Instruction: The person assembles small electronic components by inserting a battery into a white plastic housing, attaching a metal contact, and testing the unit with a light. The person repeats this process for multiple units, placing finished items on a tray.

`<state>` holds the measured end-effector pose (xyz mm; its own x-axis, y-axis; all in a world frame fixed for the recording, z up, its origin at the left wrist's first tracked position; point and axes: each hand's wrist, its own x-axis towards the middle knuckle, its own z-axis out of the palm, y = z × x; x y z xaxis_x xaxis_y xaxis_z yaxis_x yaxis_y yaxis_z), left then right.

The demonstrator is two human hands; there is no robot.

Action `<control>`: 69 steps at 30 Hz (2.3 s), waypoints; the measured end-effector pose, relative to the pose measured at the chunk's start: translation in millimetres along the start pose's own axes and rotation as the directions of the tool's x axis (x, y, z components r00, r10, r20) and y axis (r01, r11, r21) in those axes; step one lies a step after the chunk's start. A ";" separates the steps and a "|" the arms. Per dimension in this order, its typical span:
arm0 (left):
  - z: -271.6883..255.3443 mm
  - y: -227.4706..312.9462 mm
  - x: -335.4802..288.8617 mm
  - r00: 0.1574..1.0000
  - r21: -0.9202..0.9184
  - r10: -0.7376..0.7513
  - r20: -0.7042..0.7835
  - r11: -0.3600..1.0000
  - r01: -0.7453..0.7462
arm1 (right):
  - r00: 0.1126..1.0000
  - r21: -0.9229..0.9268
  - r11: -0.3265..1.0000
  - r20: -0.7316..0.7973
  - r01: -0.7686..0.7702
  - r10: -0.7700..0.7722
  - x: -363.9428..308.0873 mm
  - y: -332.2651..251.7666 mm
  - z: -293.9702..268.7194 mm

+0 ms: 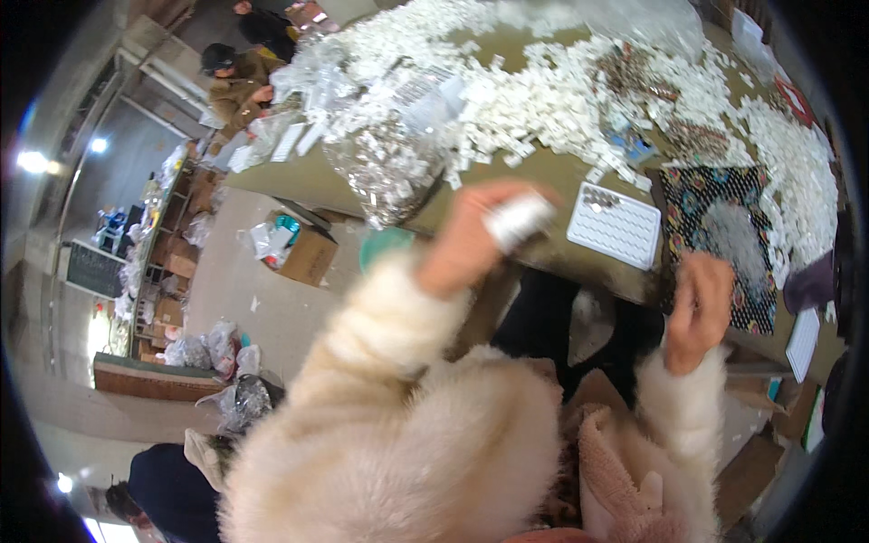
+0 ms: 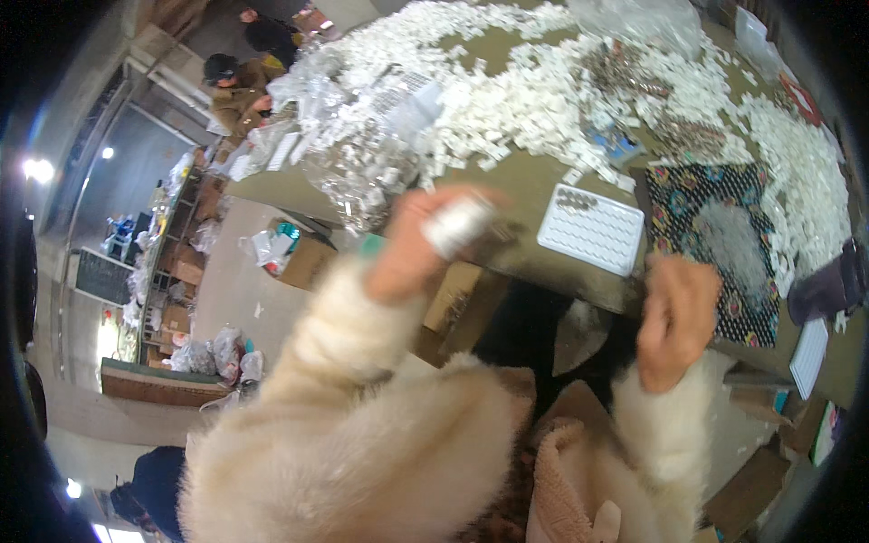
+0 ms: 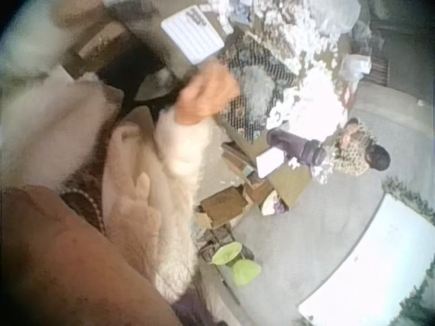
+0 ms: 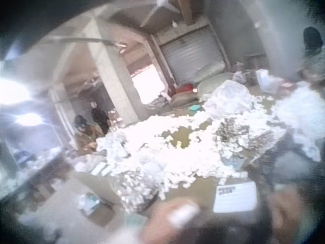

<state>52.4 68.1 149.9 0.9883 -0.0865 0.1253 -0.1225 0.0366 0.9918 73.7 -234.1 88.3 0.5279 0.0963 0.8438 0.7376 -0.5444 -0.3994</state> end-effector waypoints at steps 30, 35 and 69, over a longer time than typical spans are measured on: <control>87.9 -63.5 -25.1 0.954 -0.270 -0.292 0.064 0.916 0.298 | 0.969 0.110 0.972 0.114 0.206 -0.218 0.5 -41.1 23.8; 83.4 -66.2 -28.4 0.935 -0.386 -0.331 0.126 0.852 0.354 | 0.989 0.326 0.940 0.135 -0.100 0.058 -21.5 -32.8 34.4; 63.5 -48.4 -15.7 0.929 -0.535 -0.239 0.284 0.764 0.360 | 0.950 0.370 0.888 0.248 -0.273 0.189 -14.2 -34.4 26.4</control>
<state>37.0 4.4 101.5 0.9214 -0.3715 -0.1138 0.3109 0.5294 0.7894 51.9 -194.8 80.6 0.7453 0.1957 0.6374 0.6666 -0.2013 -0.7177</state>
